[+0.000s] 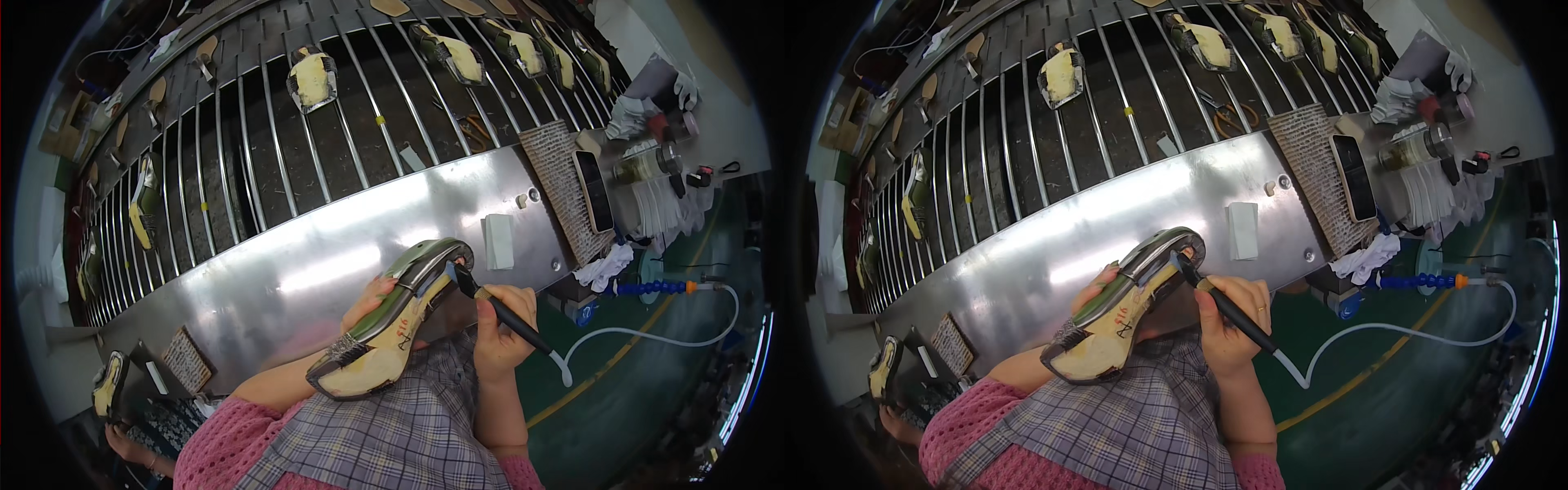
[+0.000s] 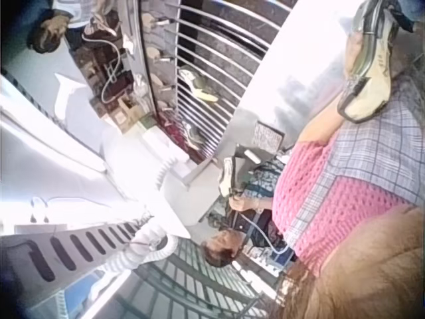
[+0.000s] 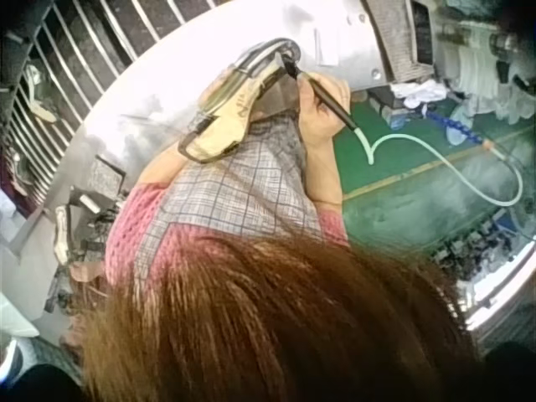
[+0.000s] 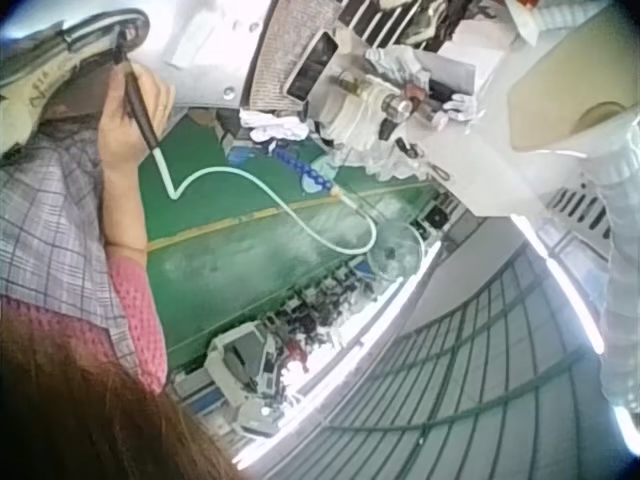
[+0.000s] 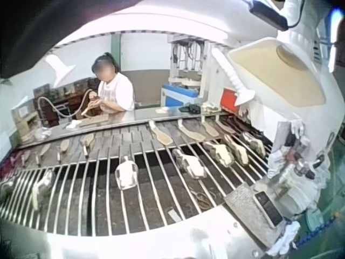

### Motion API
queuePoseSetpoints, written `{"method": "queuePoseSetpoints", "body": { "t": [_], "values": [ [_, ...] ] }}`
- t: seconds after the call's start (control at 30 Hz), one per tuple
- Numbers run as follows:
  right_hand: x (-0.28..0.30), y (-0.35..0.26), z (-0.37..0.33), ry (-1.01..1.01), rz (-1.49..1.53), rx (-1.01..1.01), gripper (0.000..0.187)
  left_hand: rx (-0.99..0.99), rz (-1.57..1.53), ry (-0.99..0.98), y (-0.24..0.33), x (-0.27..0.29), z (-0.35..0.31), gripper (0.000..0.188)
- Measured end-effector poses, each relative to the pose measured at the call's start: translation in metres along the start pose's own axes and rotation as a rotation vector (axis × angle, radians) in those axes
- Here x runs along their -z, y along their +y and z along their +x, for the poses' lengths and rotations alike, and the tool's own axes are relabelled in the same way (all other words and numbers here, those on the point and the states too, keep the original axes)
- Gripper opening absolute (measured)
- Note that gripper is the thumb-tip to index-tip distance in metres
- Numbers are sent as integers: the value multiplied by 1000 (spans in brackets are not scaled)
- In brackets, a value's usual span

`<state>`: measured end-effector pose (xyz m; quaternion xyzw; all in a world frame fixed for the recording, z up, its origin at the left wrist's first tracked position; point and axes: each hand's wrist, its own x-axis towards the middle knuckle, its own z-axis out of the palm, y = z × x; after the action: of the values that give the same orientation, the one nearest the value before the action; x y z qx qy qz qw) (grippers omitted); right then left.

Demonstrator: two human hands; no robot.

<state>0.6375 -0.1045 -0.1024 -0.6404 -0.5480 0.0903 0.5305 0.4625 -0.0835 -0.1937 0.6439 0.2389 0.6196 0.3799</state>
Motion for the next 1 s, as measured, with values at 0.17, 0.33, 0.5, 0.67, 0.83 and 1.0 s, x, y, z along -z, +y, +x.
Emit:
{"method": "queuePoseSetpoints", "body": {
  "t": [0.17, 0.33, 0.5, 0.67, 0.83, 1.0],
  "values": [
    [0, 2, 3, -16, -50, -2, 19, 12, 29, -4, 1, 0, -2, 90],
    [4, 1, 2, -77, -7, -17, 21, -9, 27, 13, 4, -5, 5, 86],
    [13, -4, 7, -213, 91, 49, 22, -18, 50, 17, 3, -7, 3, 84],
    [14, 0, 7, -165, 20, 24, 21, -64, 88, 3, 1, -6, 6, 83],
    [13, -1, 7, -189, 83, 11, 21, -49, 165, -13, 4, -4, 9, 82],
    [19, -8, 5, -309, 350, -79, 18, -78, 98, 21, -3, -8, 4, 79]
  ]
}}
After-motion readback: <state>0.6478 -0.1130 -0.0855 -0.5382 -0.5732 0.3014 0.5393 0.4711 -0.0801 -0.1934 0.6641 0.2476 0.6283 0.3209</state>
